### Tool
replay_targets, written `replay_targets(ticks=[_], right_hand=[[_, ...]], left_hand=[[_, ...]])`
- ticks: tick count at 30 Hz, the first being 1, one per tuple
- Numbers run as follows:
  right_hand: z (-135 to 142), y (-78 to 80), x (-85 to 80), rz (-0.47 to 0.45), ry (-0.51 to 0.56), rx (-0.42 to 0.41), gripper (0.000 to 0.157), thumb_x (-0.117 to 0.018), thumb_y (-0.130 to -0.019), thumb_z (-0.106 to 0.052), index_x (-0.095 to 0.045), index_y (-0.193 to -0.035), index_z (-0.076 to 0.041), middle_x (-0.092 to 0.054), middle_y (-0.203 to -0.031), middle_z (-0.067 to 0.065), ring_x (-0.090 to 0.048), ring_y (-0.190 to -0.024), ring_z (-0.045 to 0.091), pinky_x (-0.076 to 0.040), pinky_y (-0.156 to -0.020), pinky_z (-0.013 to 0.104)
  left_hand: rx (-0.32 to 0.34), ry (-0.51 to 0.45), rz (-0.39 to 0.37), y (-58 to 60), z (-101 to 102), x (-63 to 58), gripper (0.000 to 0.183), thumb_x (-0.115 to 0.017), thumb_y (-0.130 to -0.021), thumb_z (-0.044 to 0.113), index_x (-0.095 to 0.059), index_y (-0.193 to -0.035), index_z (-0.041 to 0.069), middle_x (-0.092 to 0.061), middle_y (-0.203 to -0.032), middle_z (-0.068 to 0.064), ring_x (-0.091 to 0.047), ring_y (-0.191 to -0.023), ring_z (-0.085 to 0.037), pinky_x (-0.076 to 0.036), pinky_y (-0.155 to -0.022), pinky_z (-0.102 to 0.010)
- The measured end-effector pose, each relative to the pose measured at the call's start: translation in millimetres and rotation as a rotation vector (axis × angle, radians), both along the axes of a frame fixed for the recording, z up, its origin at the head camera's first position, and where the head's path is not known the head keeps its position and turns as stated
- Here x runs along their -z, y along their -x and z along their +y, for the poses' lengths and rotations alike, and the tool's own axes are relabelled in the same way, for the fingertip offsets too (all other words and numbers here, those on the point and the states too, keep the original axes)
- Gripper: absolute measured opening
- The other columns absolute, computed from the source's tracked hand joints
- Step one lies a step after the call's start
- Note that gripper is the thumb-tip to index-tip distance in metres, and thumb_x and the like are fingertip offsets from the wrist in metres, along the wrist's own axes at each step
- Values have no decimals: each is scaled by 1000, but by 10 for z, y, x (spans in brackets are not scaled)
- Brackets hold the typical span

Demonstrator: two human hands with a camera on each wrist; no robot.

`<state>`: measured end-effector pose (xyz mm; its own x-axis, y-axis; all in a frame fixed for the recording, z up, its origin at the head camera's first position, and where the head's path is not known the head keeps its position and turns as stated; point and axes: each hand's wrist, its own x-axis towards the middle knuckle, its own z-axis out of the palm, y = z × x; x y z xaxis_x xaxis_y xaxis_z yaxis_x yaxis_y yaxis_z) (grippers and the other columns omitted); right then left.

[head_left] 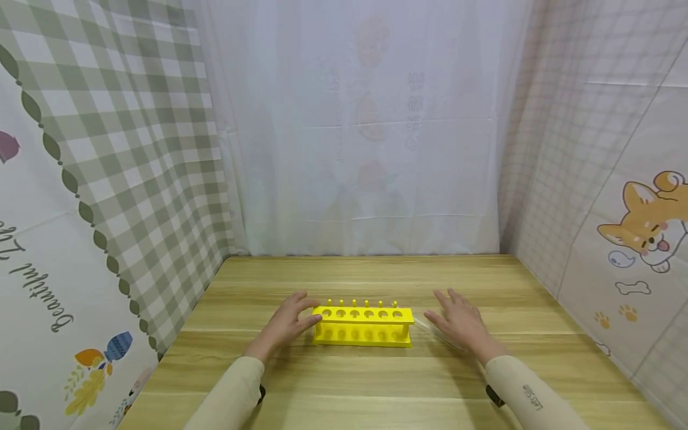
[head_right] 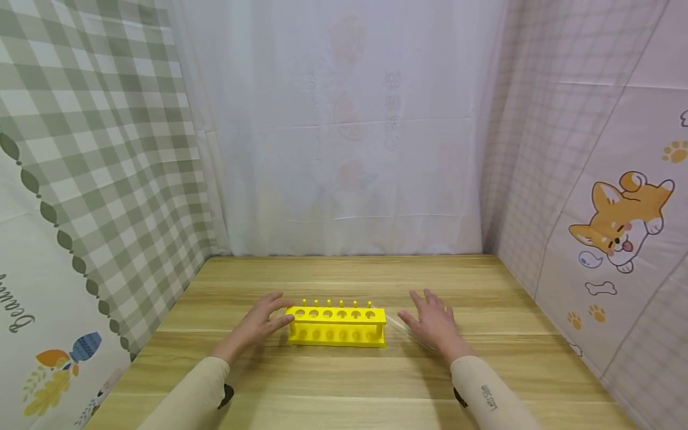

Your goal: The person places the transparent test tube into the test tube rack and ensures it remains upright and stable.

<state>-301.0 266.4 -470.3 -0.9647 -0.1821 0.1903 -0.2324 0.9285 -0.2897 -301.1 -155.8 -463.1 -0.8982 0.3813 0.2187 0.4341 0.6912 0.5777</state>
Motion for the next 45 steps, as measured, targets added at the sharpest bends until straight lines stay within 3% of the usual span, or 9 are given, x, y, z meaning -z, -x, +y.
replay_targets(ticks=[9, 21, 37, 45], right_hand=[[-113, -6, -19, 4, 42, -26, 67, -56, -101, -41, -39, -149, 1, -33, -149, 36, -33, -133, 57, -25, -100, 77], [-222, 28, -16, -28, 171, -36, 52, -67, -96, -26, -55, -136, 5, -52, -136, 30, -46, -126, 52, -35, -98, 71], [-329, -8, 7, -46, 74, -19, 38, -73, -91, -26, -70, -121, -3, -67, -116, 19, -62, -108, 40, -43, -87, 64], [-318, -32, 16, -47, 29, -32, 25, -73, -89, -16, -74, -111, -5, -72, -103, 12, -64, -103, 39, -46, -83, 61]], left_hand=[[-8, -53, -27, -36, -37, 31, 48, -63, -98, 39, -63, -134, 7, -40, -148, -28, -32, -138, -48, -30, -107, -66], [-42, -116, -40, -65, -22, 84, 49, -63, -98, 38, -62, -133, 4, -43, -145, -29, -35, -135, -49, -34, -104, -66], [-48, -129, -43, -60, -7, 115, 50, -64, -97, 38, -61, -134, 3, -45, -144, -28, -38, -134, -48, -33, -105, -65], [-48, -134, -35, -80, -4, 101, 49, -64, -97, 36, -62, -133, 3, -46, -143, -28, -40, -132, -48, -32, -106, -65]])
